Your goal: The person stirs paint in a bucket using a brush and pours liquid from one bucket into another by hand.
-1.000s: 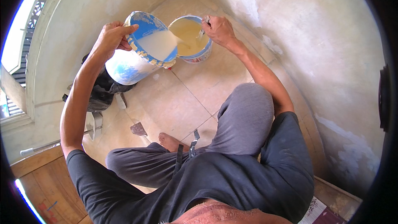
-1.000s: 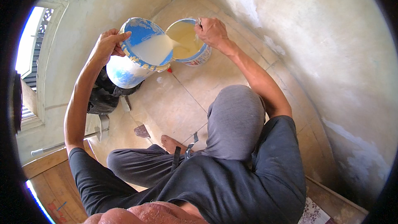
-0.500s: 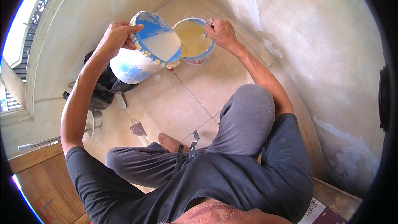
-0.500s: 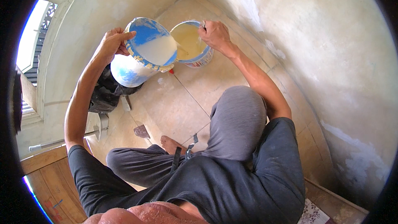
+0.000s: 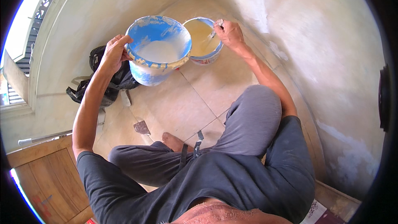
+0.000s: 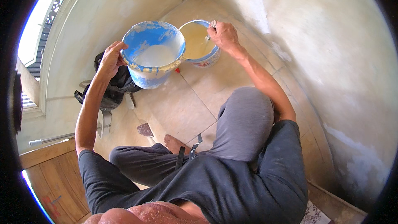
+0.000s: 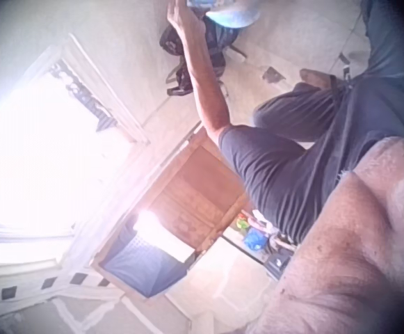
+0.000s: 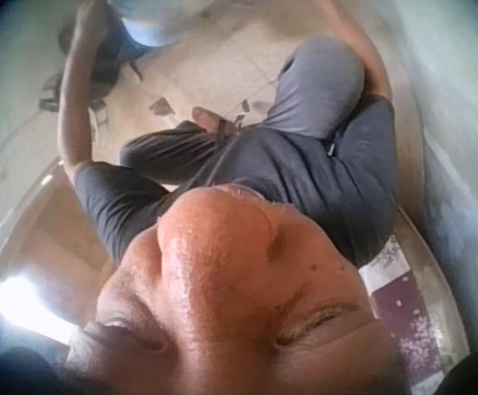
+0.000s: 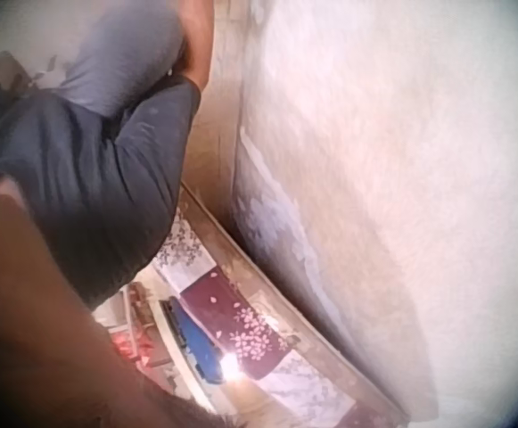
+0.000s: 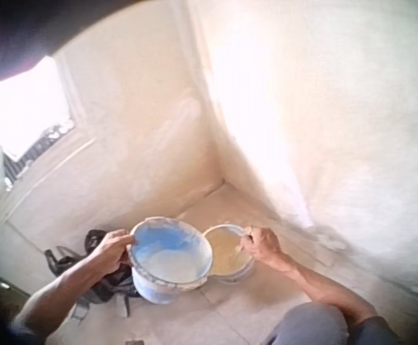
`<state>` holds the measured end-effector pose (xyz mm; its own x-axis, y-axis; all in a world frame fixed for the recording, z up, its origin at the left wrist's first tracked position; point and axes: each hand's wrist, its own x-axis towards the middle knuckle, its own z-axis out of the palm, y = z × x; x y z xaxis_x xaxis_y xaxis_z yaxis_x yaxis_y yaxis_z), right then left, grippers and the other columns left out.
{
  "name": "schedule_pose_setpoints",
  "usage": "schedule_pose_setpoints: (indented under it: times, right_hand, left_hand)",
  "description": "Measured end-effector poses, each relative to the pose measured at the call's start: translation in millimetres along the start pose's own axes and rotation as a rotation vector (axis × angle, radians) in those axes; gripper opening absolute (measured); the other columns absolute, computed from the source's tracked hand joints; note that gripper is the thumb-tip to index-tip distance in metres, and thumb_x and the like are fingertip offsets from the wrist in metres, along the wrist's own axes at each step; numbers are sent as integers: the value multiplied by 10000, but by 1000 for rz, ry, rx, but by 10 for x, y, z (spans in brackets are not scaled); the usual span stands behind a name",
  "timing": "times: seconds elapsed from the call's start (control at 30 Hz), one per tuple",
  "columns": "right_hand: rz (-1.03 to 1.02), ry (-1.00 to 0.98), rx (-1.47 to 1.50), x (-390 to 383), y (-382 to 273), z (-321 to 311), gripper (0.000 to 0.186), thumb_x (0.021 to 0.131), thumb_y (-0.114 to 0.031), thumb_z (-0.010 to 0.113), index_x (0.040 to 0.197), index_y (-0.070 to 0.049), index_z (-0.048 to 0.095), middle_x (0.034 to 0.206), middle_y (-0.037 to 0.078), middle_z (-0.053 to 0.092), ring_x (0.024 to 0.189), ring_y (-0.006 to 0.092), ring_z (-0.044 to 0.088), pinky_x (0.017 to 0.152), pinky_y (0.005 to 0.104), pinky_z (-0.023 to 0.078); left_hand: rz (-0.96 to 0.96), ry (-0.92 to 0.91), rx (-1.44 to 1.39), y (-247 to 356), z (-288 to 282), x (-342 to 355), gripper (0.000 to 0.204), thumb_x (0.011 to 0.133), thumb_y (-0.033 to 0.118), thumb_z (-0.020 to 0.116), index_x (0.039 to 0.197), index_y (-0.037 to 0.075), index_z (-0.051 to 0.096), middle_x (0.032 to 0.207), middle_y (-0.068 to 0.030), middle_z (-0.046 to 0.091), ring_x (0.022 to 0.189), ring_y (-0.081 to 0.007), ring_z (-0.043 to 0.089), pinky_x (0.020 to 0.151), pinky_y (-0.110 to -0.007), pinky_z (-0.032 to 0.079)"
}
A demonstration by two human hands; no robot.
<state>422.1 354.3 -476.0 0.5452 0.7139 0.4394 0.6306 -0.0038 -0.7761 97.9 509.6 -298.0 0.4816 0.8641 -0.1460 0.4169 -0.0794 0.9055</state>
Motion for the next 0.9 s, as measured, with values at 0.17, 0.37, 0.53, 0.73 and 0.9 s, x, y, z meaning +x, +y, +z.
schedule_pose_setpoints:
  times: [0.17,0.37,0.53,0.73,0.9]
  right_hand:
    - [28,-30,-6,64,240,195,314,889,-290,583,732,-18,606,652,213,599,588,396,590,580,462,471]
    - [110,-183,-51,266,236,220,311,888,-309,593,754,-34,647,637,193,597,556,346,582,567,428,469]
    - [55,-246,-53,413,292,219,272,899,-288,600,885,-38,707,670,151,647,570,239,596,579,368,484]
    - [75,-374,-75,590,219,188,277,917,-249,607,1029,-21,719,668,71,663,589,113,582,570,284,474]
    - [75,-425,-89,740,171,119,250,951,-229,587,1044,-41,722,692,49,663,585,82,563,566,258,470]
  left_hand:
    - [-8,-22,-110,-225,-46,25,130,860,170,630,870,57,568,674,-8,571,468,-96,555,508,-262,557]
    - [-6,-71,-221,-619,-100,103,90,861,147,599,883,80,543,728,19,576,543,-62,566,503,-230,530]
    - [-74,-89,-262,-968,-40,50,83,839,131,595,878,92,534,744,42,547,578,-38,535,507,-206,495]
    - [-147,-129,-331,-1461,37,8,125,816,139,606,894,86,524,755,26,548,589,-51,541,494,-207,468]
    - [-205,-163,-361,-1689,127,8,136,808,144,607,884,90,507,735,21,540,577,-59,548,483,-211,466]
